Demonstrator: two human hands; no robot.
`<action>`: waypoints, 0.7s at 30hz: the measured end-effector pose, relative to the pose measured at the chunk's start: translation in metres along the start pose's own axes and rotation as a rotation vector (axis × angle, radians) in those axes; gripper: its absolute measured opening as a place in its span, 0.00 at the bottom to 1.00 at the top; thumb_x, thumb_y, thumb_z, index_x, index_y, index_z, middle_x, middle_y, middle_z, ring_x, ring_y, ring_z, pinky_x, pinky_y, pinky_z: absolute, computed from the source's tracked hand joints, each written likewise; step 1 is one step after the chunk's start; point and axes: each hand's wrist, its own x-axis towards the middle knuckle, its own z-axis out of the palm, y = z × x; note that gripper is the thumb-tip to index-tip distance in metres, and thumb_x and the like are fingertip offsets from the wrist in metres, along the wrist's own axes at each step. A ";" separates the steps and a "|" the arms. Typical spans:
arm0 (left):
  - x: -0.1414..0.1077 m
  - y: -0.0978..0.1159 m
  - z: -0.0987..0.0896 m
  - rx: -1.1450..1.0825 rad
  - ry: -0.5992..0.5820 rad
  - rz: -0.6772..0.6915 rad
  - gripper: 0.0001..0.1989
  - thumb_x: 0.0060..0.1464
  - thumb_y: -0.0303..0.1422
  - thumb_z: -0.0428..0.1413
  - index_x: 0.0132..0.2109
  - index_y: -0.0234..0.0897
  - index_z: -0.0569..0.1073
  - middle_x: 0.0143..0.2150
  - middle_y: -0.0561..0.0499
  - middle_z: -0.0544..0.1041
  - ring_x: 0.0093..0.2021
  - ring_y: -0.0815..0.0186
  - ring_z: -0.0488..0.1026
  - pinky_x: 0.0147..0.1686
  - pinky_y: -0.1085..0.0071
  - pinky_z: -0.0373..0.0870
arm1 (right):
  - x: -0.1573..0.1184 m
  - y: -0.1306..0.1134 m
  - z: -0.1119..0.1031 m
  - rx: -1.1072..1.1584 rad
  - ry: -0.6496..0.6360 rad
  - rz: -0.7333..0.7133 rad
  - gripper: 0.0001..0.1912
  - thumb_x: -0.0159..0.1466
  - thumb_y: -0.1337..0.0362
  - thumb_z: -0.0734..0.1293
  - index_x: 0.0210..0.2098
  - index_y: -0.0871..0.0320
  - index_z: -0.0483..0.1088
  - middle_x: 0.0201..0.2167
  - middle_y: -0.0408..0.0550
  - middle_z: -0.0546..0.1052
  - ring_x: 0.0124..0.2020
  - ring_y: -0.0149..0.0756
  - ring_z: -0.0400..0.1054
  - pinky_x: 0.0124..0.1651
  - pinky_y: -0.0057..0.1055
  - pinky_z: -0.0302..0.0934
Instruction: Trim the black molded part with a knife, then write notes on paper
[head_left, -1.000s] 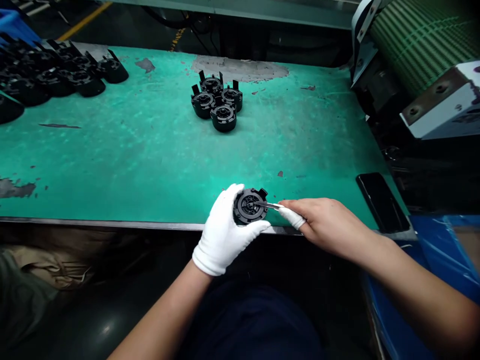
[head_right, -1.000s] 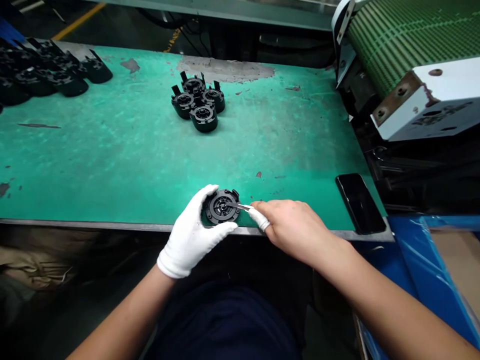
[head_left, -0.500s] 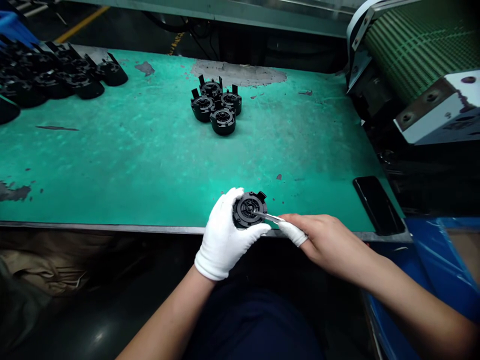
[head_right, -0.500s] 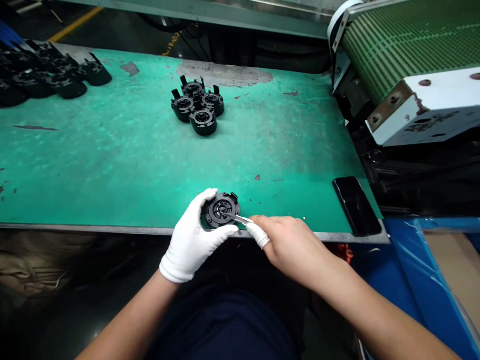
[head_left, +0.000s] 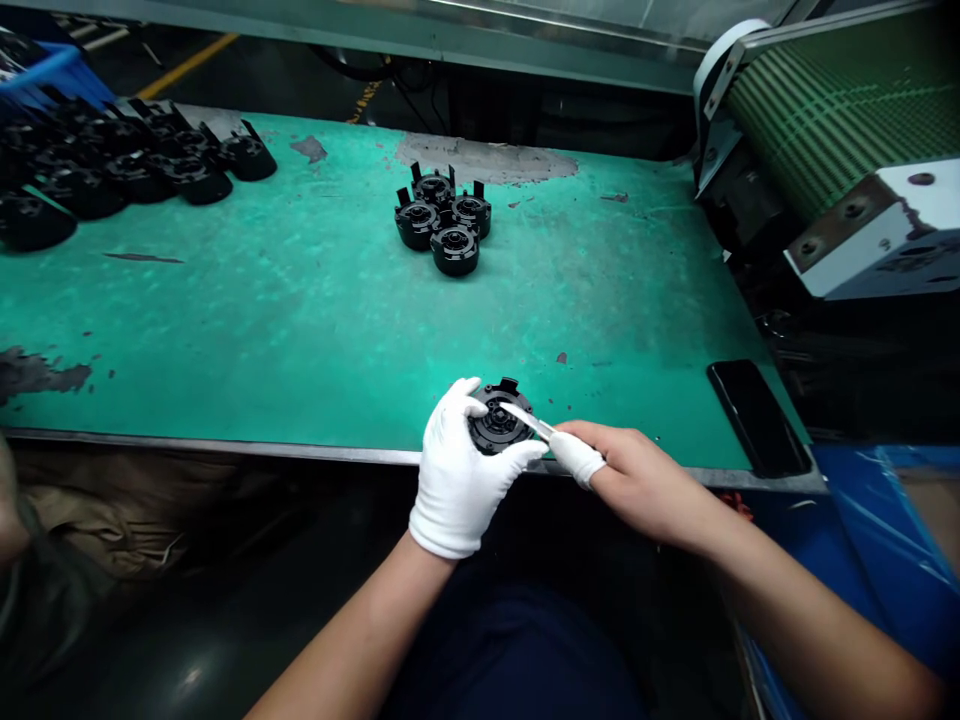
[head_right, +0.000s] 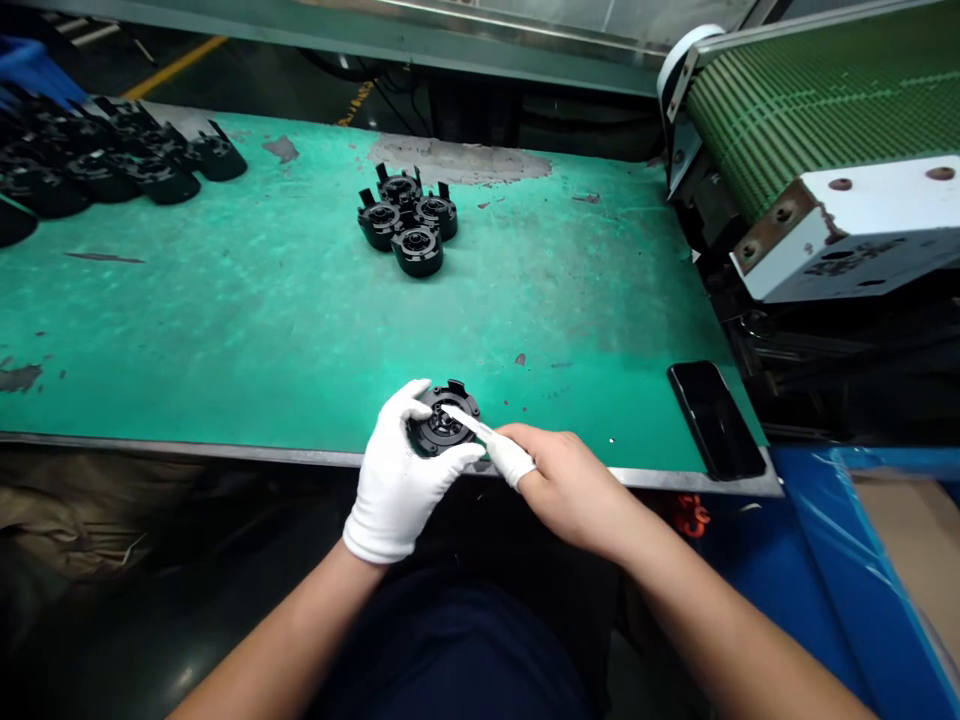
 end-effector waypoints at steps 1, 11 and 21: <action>-0.005 0.002 0.000 -0.003 0.016 -0.001 0.34 0.48 0.49 0.68 0.56 0.37 0.67 0.64 0.35 0.68 0.66 0.47 0.67 0.63 0.47 0.68 | 0.004 0.001 0.008 0.096 0.055 -0.012 0.17 0.67 0.69 0.59 0.51 0.51 0.74 0.41 0.43 0.81 0.40 0.39 0.74 0.40 0.30 0.65; -0.063 0.036 -0.022 0.094 -0.081 -0.004 0.44 0.59 0.36 0.61 0.74 0.36 0.46 0.76 0.33 0.48 0.75 0.48 0.51 0.70 0.47 0.59 | 0.042 0.010 -0.003 -0.055 0.237 -0.174 0.21 0.69 0.66 0.60 0.59 0.51 0.71 0.51 0.45 0.81 0.49 0.40 0.74 0.48 0.33 0.66; 0.015 -0.005 -0.026 -0.048 -0.254 0.049 0.43 0.51 0.46 0.67 0.67 0.36 0.59 0.66 0.37 0.67 0.67 0.50 0.66 0.67 0.50 0.63 | 0.007 0.011 -0.020 -0.665 0.022 -0.107 0.22 0.68 0.67 0.60 0.60 0.50 0.71 0.55 0.47 0.79 0.51 0.49 0.76 0.45 0.39 0.70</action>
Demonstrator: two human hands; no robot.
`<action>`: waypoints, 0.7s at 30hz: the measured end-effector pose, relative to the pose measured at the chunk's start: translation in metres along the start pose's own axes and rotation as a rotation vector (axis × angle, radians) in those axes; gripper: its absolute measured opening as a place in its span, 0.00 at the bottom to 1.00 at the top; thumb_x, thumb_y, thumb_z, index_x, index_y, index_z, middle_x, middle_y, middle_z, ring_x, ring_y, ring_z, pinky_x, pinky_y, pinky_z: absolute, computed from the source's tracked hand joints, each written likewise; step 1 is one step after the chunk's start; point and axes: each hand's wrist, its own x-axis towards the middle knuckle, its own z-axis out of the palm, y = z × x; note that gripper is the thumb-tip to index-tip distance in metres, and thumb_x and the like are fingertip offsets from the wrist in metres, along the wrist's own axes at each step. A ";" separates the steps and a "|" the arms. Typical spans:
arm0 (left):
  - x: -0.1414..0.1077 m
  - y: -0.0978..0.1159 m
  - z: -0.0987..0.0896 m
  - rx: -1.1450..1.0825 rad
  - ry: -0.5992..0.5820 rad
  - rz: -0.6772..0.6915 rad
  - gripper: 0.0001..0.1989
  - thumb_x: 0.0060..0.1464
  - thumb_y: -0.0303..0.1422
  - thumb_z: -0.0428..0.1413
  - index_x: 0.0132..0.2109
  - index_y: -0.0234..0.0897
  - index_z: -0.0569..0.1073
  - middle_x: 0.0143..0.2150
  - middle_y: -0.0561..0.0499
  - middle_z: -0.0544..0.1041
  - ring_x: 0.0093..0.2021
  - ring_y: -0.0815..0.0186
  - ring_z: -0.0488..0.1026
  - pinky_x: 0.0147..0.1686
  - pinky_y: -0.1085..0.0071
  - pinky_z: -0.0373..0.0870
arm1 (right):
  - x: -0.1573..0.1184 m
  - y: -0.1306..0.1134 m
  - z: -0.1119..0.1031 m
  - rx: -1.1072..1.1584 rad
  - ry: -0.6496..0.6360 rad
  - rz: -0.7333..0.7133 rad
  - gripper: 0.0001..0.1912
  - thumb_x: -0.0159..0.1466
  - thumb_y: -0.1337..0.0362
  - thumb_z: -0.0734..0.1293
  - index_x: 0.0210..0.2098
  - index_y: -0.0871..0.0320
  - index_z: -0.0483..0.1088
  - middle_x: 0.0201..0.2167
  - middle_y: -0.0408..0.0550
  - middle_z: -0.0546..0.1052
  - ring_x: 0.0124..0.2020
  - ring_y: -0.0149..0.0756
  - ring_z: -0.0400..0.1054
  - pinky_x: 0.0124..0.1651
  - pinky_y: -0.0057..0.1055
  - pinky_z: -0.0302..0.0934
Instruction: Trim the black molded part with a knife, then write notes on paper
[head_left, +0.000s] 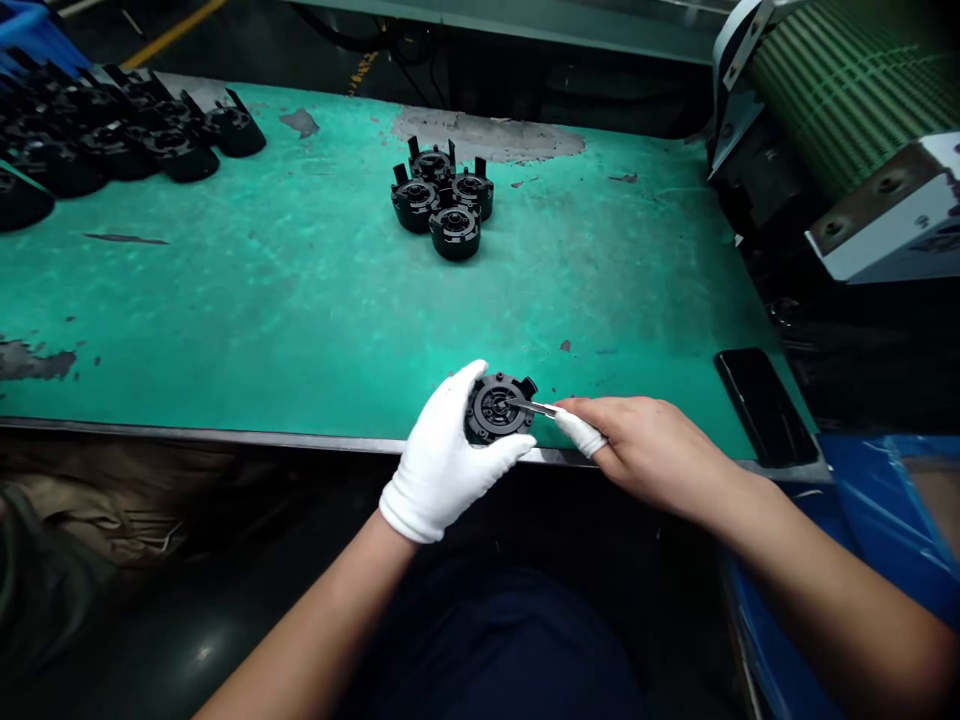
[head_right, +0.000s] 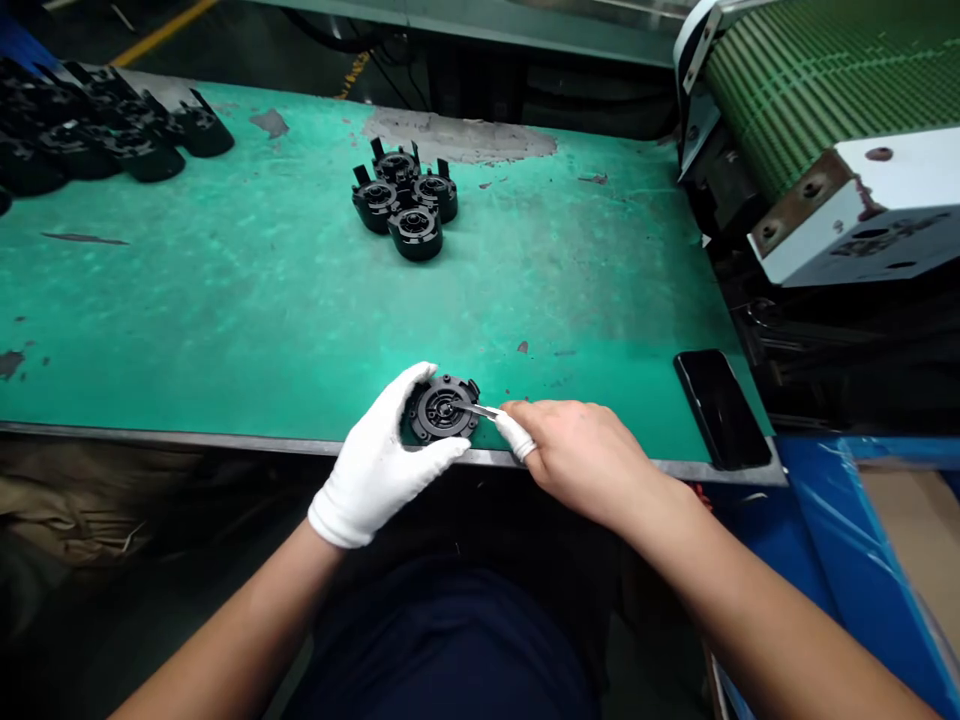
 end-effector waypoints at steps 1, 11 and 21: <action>0.001 0.000 0.000 -0.009 -0.005 -0.002 0.41 0.50 0.46 0.67 0.66 0.37 0.61 0.64 0.39 0.70 0.65 0.51 0.68 0.66 0.51 0.65 | -0.001 -0.001 0.000 -0.012 -0.008 0.002 0.22 0.68 0.67 0.60 0.59 0.50 0.71 0.53 0.48 0.80 0.49 0.49 0.77 0.43 0.38 0.70; 0.001 0.001 0.001 -0.035 0.024 -0.004 0.41 0.46 0.50 0.69 0.62 0.38 0.65 0.61 0.42 0.73 0.61 0.54 0.72 0.64 0.55 0.68 | -0.019 -0.025 0.016 0.187 -0.074 0.056 0.23 0.66 0.71 0.59 0.58 0.51 0.71 0.46 0.48 0.83 0.46 0.47 0.78 0.45 0.38 0.70; -0.002 0.003 0.008 -0.041 0.099 -0.005 0.37 0.45 0.46 0.71 0.58 0.39 0.66 0.59 0.40 0.72 0.60 0.52 0.73 0.62 0.53 0.70 | -0.018 -0.017 0.022 0.369 0.175 0.109 0.19 0.74 0.58 0.56 0.58 0.48 0.72 0.54 0.46 0.79 0.52 0.44 0.75 0.53 0.39 0.69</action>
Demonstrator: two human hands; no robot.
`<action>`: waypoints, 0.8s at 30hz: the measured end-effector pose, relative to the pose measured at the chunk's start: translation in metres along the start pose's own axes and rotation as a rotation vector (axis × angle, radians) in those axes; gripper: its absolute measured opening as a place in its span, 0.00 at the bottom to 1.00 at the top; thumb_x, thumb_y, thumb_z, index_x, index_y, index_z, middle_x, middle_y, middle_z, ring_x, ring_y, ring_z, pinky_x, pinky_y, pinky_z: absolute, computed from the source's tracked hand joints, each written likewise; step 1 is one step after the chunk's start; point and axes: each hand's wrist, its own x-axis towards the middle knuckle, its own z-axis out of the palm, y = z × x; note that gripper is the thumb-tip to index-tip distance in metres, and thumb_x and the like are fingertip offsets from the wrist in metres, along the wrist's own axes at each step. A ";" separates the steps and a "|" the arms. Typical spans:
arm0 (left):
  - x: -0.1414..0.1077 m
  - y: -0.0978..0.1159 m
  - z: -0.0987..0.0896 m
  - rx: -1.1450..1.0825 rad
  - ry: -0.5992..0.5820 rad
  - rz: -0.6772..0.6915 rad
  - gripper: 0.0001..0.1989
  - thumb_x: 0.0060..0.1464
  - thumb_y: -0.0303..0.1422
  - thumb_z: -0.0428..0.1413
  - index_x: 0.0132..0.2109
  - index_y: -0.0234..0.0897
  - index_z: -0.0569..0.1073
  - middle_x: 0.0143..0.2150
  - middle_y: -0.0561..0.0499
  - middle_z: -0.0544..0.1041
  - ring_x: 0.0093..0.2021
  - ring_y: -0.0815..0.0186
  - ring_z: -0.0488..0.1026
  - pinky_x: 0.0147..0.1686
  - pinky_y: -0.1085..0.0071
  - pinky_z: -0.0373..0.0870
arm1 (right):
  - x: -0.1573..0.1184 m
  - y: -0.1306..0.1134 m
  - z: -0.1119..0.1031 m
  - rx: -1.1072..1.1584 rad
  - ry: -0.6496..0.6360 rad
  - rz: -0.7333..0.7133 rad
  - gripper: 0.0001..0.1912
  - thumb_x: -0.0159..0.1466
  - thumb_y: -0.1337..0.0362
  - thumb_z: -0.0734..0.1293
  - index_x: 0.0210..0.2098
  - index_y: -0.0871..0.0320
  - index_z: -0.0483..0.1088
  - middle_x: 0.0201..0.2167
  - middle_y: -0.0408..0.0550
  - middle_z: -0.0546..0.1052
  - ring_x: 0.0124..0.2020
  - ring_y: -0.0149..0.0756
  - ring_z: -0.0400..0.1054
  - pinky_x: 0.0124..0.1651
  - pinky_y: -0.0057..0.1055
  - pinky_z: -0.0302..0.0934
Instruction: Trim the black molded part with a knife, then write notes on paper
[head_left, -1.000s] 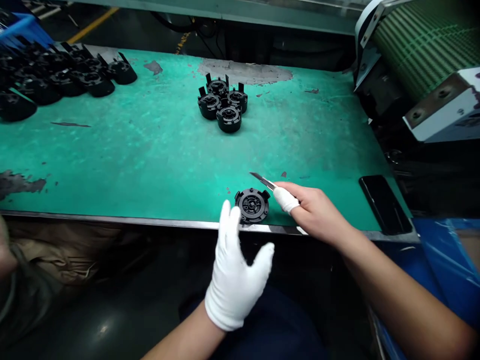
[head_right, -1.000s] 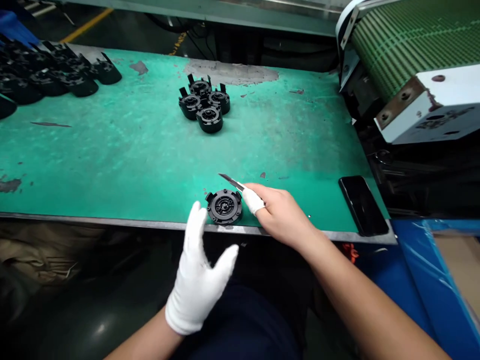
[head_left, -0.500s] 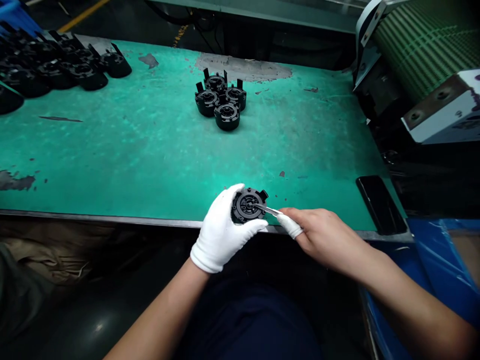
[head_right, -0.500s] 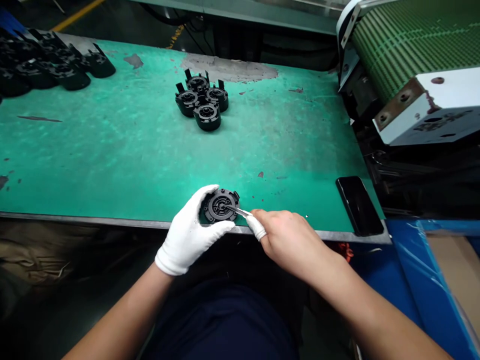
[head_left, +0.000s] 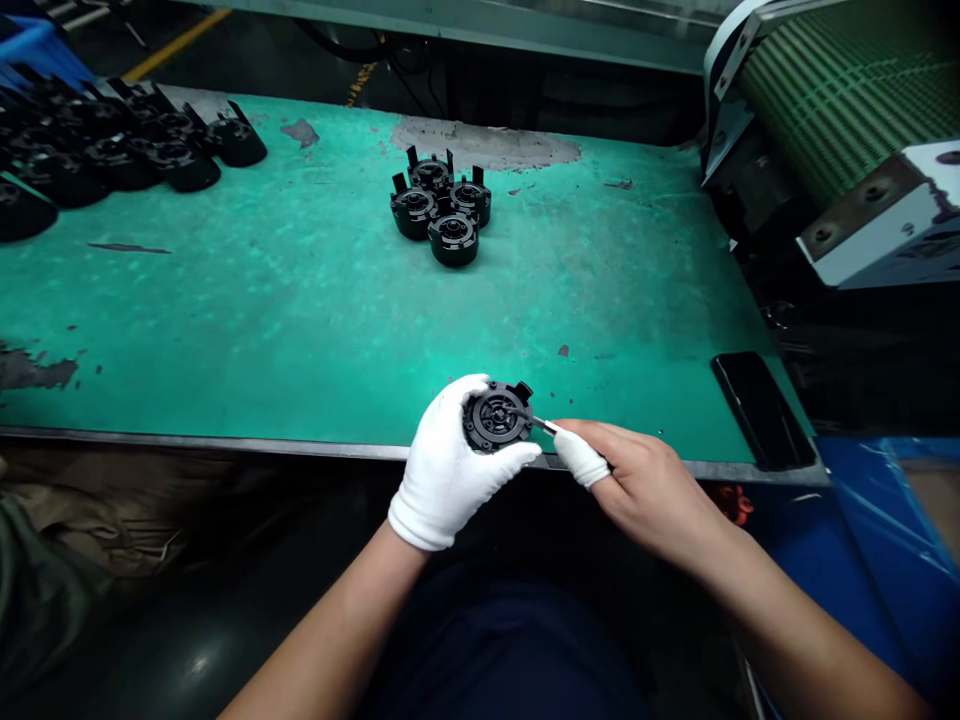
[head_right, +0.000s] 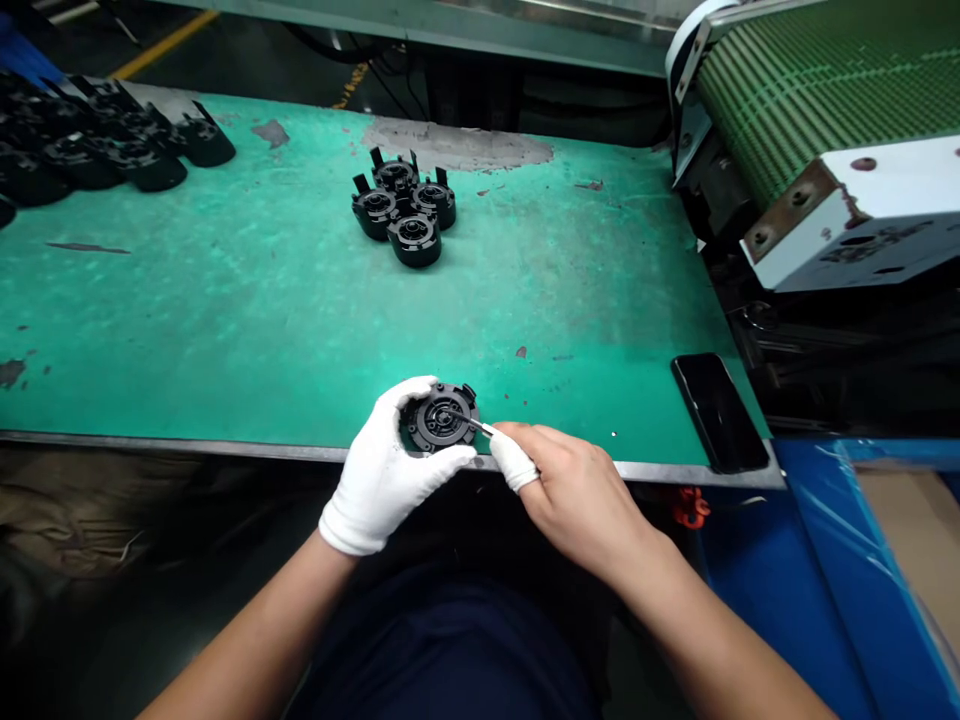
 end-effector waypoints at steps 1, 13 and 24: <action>0.000 -0.001 0.001 0.007 0.008 0.011 0.37 0.45 0.45 0.70 0.57 0.38 0.66 0.59 0.40 0.72 0.60 0.52 0.72 0.62 0.53 0.70 | 0.003 0.001 -0.001 0.011 0.007 -0.005 0.19 0.75 0.57 0.56 0.58 0.47 0.73 0.54 0.45 0.79 0.52 0.43 0.74 0.54 0.39 0.69; -0.001 -0.005 0.004 0.056 0.013 0.046 0.35 0.48 0.43 0.68 0.59 0.38 0.64 0.59 0.41 0.72 0.59 0.54 0.72 0.62 0.54 0.70 | 0.025 0.008 -0.001 -0.294 -0.038 -0.042 0.18 0.74 0.58 0.59 0.59 0.45 0.73 0.46 0.47 0.81 0.46 0.44 0.75 0.48 0.40 0.66; 0.000 -0.006 0.007 0.070 0.029 0.081 0.33 0.48 0.42 0.68 0.57 0.39 0.65 0.57 0.42 0.73 0.58 0.55 0.73 0.60 0.55 0.71 | 0.031 0.003 -0.001 -0.468 0.030 -0.025 0.18 0.71 0.62 0.62 0.58 0.44 0.73 0.36 0.43 0.79 0.40 0.41 0.74 0.34 0.34 0.58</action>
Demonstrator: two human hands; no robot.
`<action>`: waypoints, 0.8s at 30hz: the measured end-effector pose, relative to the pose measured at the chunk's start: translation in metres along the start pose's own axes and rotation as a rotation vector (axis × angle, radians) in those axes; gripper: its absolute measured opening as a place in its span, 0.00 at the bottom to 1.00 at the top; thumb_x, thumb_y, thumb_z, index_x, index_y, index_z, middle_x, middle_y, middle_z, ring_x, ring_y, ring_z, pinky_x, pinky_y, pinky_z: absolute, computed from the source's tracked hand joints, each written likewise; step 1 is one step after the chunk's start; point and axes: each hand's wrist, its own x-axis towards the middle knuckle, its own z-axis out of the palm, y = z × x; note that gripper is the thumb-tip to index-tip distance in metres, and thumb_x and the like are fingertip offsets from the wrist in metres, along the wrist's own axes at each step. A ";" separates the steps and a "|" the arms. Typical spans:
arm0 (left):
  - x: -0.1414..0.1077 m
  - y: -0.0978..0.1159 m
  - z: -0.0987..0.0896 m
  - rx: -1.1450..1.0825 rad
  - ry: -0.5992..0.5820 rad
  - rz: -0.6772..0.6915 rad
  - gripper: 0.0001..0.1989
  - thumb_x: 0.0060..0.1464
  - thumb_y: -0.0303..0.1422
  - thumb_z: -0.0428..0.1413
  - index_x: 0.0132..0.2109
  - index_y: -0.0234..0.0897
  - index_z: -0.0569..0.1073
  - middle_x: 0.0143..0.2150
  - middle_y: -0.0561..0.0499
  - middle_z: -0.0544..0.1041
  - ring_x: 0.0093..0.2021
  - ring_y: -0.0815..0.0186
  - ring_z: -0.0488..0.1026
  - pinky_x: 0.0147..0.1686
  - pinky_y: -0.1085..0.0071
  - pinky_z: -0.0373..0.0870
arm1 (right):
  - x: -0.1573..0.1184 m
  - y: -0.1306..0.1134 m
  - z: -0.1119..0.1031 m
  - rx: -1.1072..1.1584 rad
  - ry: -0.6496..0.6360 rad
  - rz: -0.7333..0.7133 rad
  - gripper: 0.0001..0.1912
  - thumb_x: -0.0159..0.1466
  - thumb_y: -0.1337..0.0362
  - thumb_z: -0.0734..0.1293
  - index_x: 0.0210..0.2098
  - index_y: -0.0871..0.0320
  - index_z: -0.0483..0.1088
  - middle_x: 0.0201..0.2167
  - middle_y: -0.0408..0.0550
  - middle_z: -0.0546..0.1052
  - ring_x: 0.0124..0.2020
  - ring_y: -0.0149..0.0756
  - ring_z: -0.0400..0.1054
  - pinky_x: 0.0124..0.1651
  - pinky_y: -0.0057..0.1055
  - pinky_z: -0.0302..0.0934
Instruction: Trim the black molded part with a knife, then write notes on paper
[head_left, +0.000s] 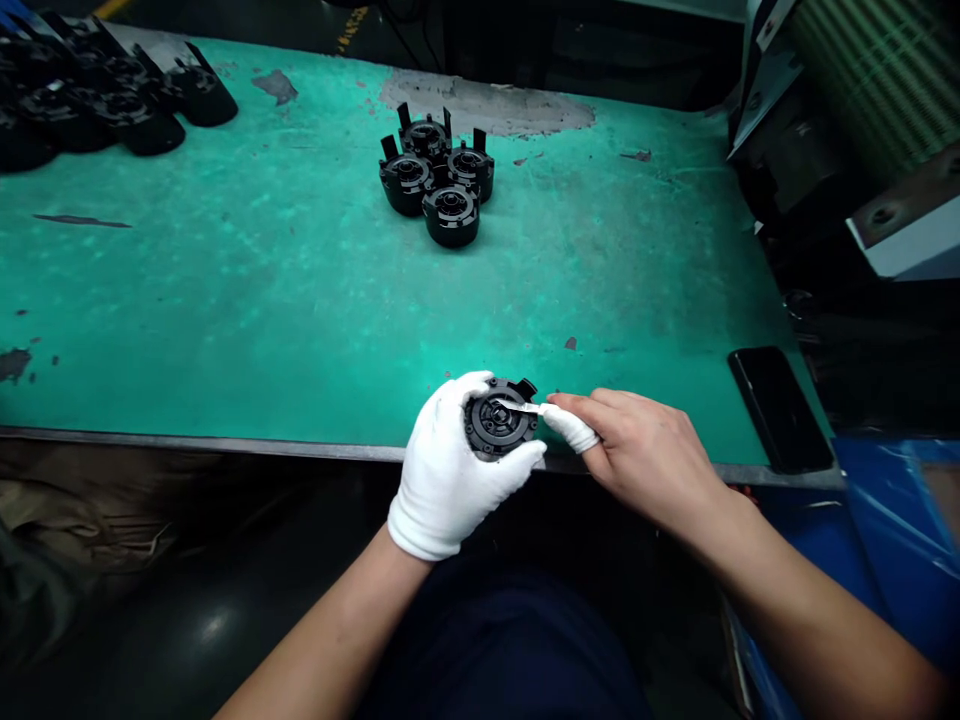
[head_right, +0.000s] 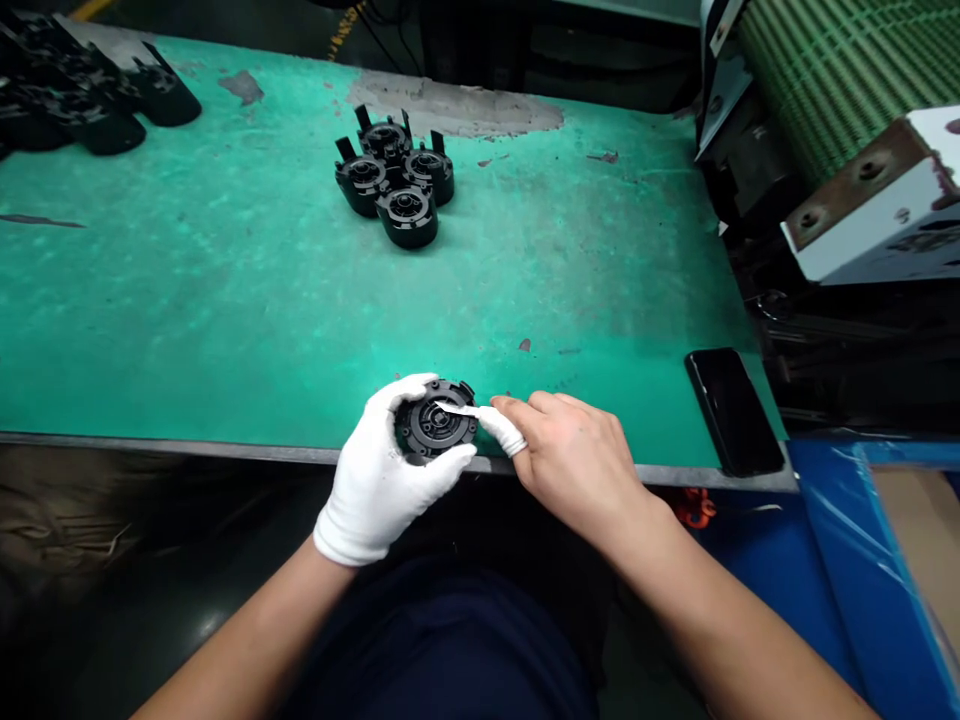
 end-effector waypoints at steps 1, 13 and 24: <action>0.000 0.001 0.001 0.004 0.015 -0.002 0.33 0.47 0.42 0.69 0.56 0.39 0.65 0.57 0.42 0.73 0.58 0.55 0.73 0.60 0.55 0.71 | 0.002 0.000 0.001 -0.005 0.005 0.020 0.18 0.71 0.62 0.62 0.58 0.43 0.73 0.37 0.43 0.79 0.40 0.41 0.74 0.34 0.35 0.58; -0.001 0.003 0.010 0.022 0.083 -0.040 0.35 0.42 0.51 0.71 0.51 0.37 0.68 0.54 0.39 0.74 0.57 0.49 0.73 0.59 0.51 0.71 | -0.033 0.015 -0.005 0.140 -0.130 -0.033 0.17 0.73 0.60 0.59 0.57 0.43 0.73 0.38 0.43 0.79 0.39 0.40 0.75 0.38 0.35 0.62; -0.004 0.011 0.019 0.075 0.163 -0.042 0.29 0.47 0.48 0.68 0.49 0.36 0.69 0.52 0.39 0.75 0.54 0.51 0.74 0.58 0.51 0.70 | -0.034 0.003 0.002 -0.038 -0.041 0.104 0.18 0.73 0.58 0.59 0.58 0.43 0.73 0.36 0.44 0.79 0.39 0.45 0.76 0.33 0.37 0.62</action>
